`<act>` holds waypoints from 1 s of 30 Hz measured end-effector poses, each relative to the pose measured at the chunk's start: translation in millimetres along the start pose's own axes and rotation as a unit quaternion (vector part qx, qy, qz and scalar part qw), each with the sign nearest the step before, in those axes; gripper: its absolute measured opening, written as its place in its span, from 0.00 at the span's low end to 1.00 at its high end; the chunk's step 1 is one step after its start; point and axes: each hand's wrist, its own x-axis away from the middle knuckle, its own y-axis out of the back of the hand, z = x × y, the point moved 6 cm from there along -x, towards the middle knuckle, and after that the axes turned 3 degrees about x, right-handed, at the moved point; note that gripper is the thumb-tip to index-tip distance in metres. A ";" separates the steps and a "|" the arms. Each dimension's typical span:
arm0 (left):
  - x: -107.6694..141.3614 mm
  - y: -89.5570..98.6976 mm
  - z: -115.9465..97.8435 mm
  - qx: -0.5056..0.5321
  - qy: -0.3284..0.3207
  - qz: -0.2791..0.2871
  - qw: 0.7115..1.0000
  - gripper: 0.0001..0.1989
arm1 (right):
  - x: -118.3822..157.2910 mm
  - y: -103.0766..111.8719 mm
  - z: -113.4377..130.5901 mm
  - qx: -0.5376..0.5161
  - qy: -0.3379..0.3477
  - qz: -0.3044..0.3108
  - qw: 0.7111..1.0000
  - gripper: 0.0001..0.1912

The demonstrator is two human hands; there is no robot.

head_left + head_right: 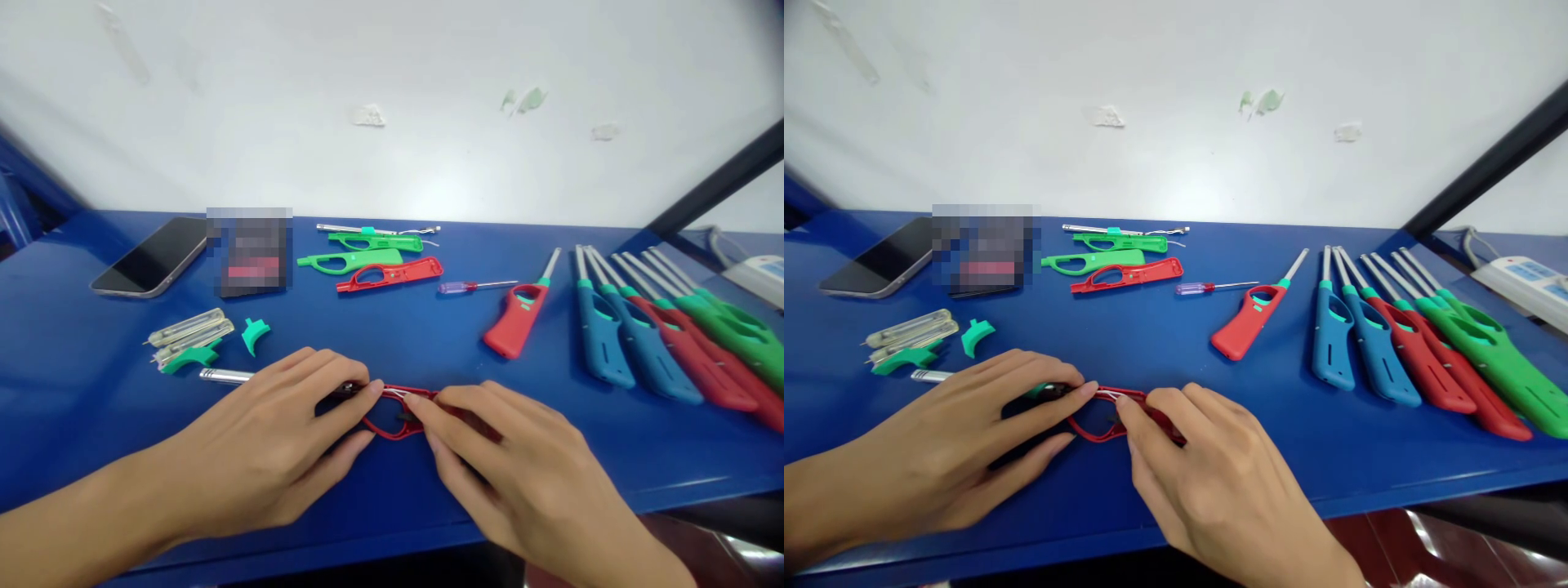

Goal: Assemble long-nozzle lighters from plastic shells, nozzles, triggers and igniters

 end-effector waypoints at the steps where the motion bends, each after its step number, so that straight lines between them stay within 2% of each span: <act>1: 0.1 0.2 -0.2 -0.001 -0.001 -0.001 1.000 0.15 | -0.4 0.1 -0.1 0.007 0.004 0.001 1.000 0.14; 7: 1.1 2.9 -0.2 -0.006 -0.003 -0.011 1.000 0.15 | -3.9 0.5 1.5 0.021 0.027 0.026 0.999 0.14; 15: -1.8 0.1 -1.5 -0.005 0.000 -0.006 1.000 0.15 | -3.1 5.2 6.1 0.051 0.045 -0.015 0.998 0.15; 30: 1.5 2.0 -2.0 -0.014 -0.004 -0.008 1.000 0.14 | -2.2 -1.4 3.4 0.024 0.025 0.003 0.999 0.15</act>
